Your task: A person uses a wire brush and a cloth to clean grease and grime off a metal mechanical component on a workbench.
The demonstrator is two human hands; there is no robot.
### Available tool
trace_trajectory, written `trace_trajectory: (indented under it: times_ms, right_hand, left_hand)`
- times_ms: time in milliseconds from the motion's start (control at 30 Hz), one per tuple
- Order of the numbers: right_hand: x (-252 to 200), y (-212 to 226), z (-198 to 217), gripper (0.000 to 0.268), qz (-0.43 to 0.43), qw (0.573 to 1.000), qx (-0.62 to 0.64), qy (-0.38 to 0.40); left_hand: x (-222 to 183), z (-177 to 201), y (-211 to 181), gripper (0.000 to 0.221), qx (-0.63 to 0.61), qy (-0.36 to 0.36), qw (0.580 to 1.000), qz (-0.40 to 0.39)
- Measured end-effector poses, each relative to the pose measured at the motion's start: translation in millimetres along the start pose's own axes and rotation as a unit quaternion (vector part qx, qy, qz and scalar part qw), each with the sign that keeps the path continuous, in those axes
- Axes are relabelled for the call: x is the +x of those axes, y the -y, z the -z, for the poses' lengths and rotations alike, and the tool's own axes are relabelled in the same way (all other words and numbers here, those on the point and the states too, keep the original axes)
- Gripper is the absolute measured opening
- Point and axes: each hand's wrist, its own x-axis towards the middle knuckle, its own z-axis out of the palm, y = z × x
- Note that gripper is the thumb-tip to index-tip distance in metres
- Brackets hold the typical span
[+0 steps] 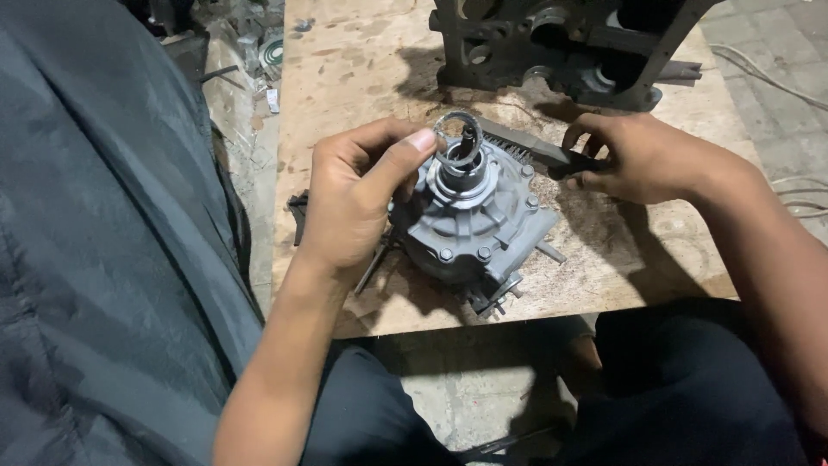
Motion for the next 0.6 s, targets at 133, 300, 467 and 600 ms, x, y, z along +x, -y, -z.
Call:
trace_trajectory:
  times_ms: [133,300,467,600]
  right_hand:
    - [6,-8,-4,0.083,0.018,1.0,-0.008,-0.007]
    - [22,-25,-15,0.071,0.084,0.993,-0.047,-0.065]
    - [9,4,-7,0.07,0.003,0.999,-0.039,-0.016]
    - [0,22,-2,0.046,-0.039,0.999,-0.003,-0.001]
  left_hand:
    - [1,0,1,0.016,0.017,-0.005,1.0,-0.013]
    - [4,1,4,0.021,0.254,-0.037,0.954,-0.154]
    - [9,7,6,0.03,0.281,0.016,0.943,-0.178]
    - [6,3,9,0.055,0.307,0.093,0.928,-0.189]
